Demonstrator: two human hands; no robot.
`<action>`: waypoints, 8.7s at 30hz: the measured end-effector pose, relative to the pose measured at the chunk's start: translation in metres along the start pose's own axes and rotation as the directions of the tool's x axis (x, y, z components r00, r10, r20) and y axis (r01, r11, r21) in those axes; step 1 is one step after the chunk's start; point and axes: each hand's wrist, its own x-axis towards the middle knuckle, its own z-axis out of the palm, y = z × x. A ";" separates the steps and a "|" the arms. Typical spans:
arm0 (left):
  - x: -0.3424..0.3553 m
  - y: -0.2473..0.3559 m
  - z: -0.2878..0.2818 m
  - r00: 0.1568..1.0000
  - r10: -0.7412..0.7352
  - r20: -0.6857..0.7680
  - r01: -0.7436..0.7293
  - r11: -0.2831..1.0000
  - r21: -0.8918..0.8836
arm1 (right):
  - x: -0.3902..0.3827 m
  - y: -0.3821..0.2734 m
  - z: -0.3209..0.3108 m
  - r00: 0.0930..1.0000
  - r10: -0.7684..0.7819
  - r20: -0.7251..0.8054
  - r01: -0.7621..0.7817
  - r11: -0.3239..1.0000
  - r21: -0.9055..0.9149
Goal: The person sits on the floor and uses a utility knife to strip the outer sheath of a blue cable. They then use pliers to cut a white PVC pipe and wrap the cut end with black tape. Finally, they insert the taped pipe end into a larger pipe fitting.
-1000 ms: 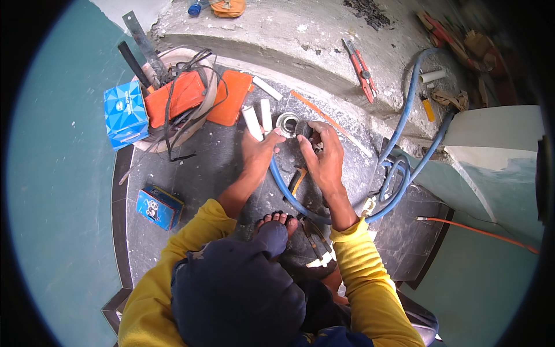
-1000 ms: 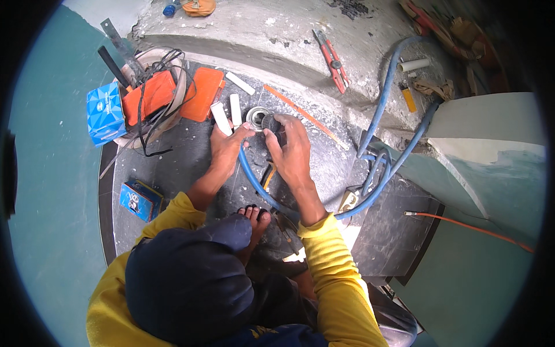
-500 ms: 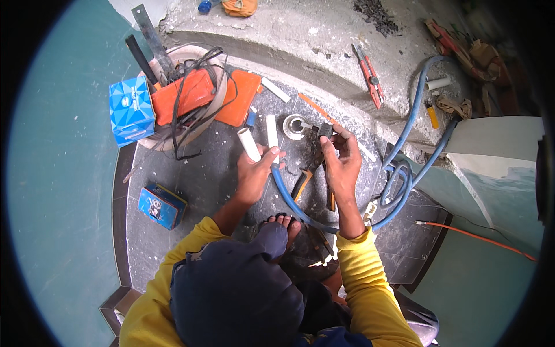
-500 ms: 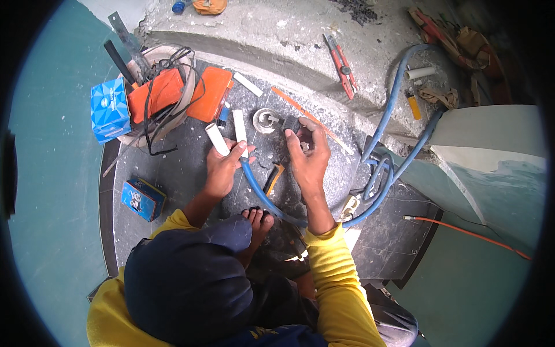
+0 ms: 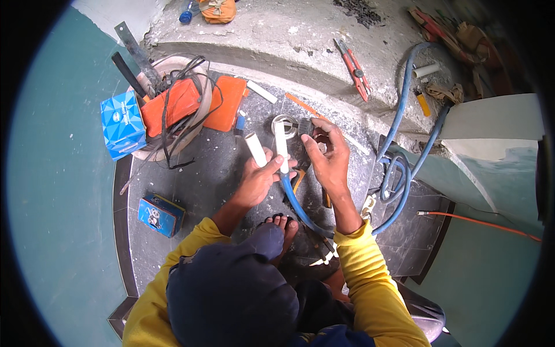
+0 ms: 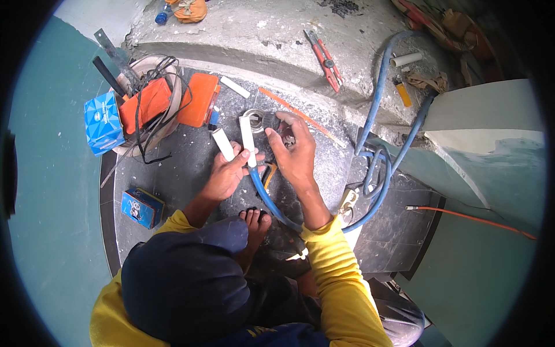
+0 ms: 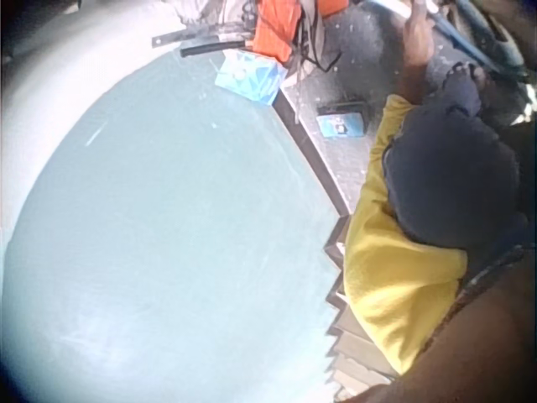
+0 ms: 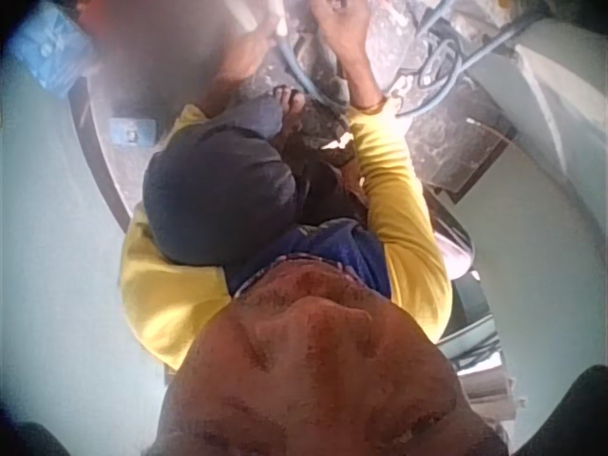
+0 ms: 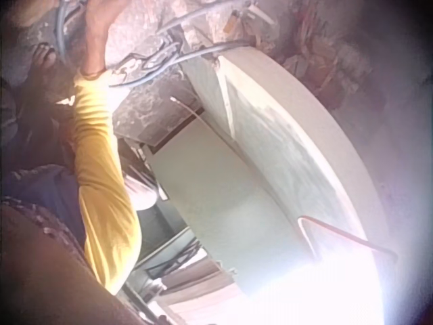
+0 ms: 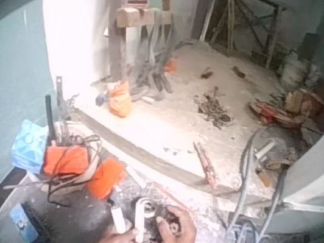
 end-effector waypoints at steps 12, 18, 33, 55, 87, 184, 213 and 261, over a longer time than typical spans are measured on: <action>0.001 -0.003 -0.002 1.000 -0.025 0.012 0.025 1.000 0.006 | 0.000 -0.025 -0.009 0.976 -0.213 0.046 0.217 0.966 -0.138; 0.002 -0.004 -0.003 1.000 -0.003 0.030 0.004 0.999 -0.038 | -0.005 -0.038 -0.009 0.942 -0.324 0.084 0.333 0.930 -0.155; 0.002 -0.003 -0.009 0.997 -0.067 0.041 0.066 0.998 0.020 | -0.008 -0.009 -0.003 1.000 0.007 -0.001 -0.007 0.996 0.091; 0.001 0.013 0.031 0.988 -0.002 -0.152 0.054 0.941 0.334 | 0.103 -0.080 -0.020 0.914 -0.110 0.389 0.237 0.926 -0.295; -0.006 0.026 0.049 0.961 0.088 -0.261 0.026 0.914 0.405 | 0.093 -0.095 -0.062 0.840 -0.185 0.510 0.396 0.852 -0.343; -0.006 0.057 0.032 0.975 -0.152 0.163 0.219 0.801 -0.558 | -0.055 -0.050 -0.013 0.905 0.373 0.206 -0.422 0.723 0.547; -0.025 0.063 0.049 0.998 0.055 0.038 -0.066 0.870 0.489 | -0.035 -0.074 -0.016 0.890 0.434 0.138 -0.430 0.703 0.567; 0.019 0.160 0.054 0.914 0.405 0.018 -0.373 0.824 0.427 | -0.053 -0.118 -0.019 0.955 0.082 0.285 -0.024 0.979 -0.201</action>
